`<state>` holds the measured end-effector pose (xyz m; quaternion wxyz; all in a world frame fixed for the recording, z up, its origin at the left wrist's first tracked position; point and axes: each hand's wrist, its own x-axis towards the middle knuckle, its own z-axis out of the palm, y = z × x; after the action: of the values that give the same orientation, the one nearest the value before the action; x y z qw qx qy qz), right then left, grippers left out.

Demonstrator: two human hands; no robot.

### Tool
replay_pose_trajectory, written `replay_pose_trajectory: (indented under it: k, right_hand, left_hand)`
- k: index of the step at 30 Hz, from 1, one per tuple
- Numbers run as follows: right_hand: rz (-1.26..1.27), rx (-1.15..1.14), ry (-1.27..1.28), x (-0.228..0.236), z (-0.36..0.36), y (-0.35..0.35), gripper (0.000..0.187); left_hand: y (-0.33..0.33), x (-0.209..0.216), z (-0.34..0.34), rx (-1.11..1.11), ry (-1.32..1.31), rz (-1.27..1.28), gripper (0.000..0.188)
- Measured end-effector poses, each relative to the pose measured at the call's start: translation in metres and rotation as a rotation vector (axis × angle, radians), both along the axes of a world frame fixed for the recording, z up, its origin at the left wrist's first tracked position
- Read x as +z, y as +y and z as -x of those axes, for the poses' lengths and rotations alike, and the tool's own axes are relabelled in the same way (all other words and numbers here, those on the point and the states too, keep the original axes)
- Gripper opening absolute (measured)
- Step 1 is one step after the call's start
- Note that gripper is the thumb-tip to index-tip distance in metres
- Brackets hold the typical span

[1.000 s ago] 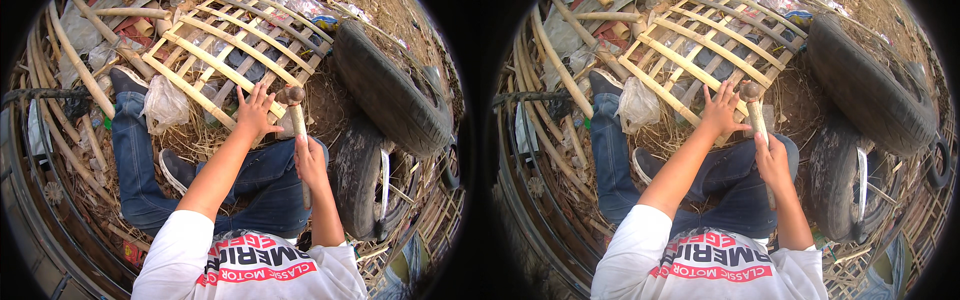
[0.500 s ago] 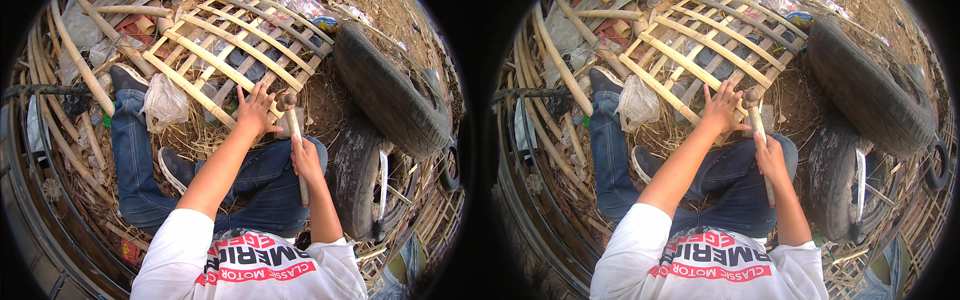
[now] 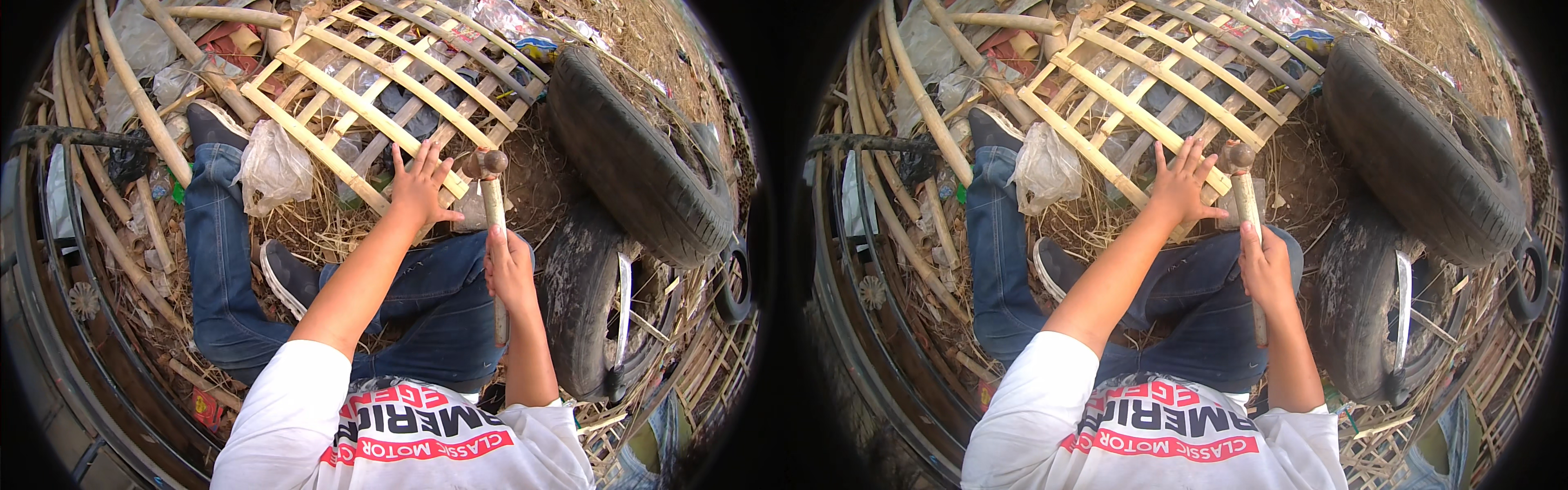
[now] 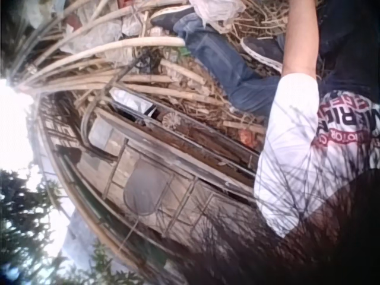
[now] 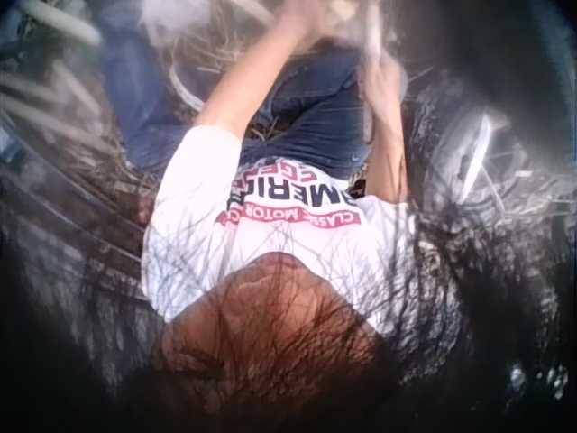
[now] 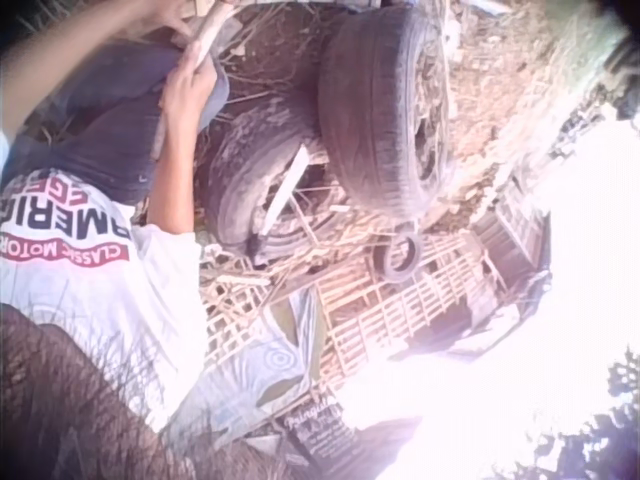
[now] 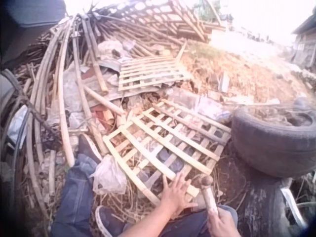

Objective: The person sits on the ground and uses a hammer to drive a nail into a wooden joint on a bamboo grid frame.

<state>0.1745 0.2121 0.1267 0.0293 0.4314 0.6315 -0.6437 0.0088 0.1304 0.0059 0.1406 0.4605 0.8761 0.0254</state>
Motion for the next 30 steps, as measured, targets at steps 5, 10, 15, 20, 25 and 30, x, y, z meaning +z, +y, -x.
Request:
replay_pose_trajectory:
  k: [5,10,15,20,25,30]
  right_hand:
    - [-0.013,0.020,-0.055,-0.030,-0.004,0.010,0.041]
    - [-0.004,0.021,-0.095,-0.039,-0.003,0.012,0.041]
    - [-0.032,0.039,-0.085,-0.040,-0.005,0.010,0.042]
    - [-0.042,0.073,-0.105,-0.038,-0.003,0.010,0.043]
    - [-0.039,0.032,-0.076,-0.035,-0.004,0.009,0.041]
    - [-0.038,-0.021,0.054,0.001,-0.008,-0.002,0.039]
  left_hand:
    - [0.006,0.008,-0.002,-0.008,-0.026,0.046,0.115]
    - [0.010,0.015,-0.001,0.007,-0.052,0.107,0.116]
    - [0.009,0.016,-0.002,0.010,-0.062,0.104,0.116]
    - [0.009,0.015,-0.001,0.010,-0.059,0.113,0.115]
    - [0.011,0.012,-0.002,0.000,-0.028,0.150,0.114]
    - [0.007,0.006,-0.003,-0.027,-0.010,0.098,0.114]
